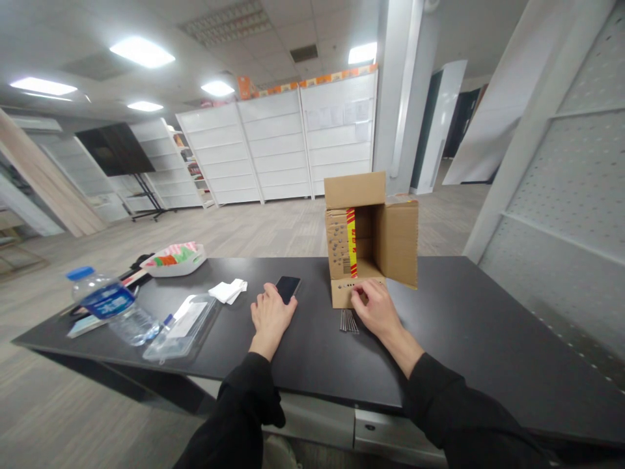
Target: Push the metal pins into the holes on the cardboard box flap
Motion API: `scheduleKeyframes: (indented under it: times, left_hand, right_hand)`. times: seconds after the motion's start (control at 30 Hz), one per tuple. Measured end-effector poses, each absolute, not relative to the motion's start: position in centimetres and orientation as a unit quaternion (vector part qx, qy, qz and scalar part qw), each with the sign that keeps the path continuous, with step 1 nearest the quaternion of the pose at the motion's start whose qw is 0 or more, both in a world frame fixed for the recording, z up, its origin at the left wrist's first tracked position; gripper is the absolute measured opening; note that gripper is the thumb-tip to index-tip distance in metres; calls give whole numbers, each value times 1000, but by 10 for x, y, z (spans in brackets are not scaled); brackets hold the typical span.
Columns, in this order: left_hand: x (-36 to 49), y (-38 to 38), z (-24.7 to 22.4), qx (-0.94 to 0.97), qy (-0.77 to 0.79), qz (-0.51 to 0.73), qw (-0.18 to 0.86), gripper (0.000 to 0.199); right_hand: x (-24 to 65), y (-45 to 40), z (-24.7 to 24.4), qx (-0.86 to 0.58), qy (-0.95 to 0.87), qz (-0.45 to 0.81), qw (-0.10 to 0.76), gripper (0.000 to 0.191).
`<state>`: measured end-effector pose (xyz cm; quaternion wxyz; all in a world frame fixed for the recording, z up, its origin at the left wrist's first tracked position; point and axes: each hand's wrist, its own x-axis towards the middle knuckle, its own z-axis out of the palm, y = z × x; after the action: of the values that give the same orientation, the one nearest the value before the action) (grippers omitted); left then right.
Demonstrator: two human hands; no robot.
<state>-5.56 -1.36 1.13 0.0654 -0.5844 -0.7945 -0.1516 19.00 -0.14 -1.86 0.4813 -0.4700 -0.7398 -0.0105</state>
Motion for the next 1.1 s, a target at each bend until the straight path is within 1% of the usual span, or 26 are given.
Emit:
scheduleKeyframes:
  times: [0.17,0.47,0.9,1.1]
  left_hand:
    - [-55,-15,11,-578,-798,-155,74,48]
    - [-51,-18,18,-570,-806,-148,61,48]
    - [-52,-16,13,-567,-807,-143,79,49]
    - [-52,-15,13,-571,-805,-143,79,46]
  right_hand:
    - [190,-1,-19,-473,-738,-7,482,10]
    - [190,-1,-20,-472,-741,-4,478,10]
    - [191,0,-21,-467,-747,2,473,9]
    - [192,-2,-20,-467,-749,18,470,9]
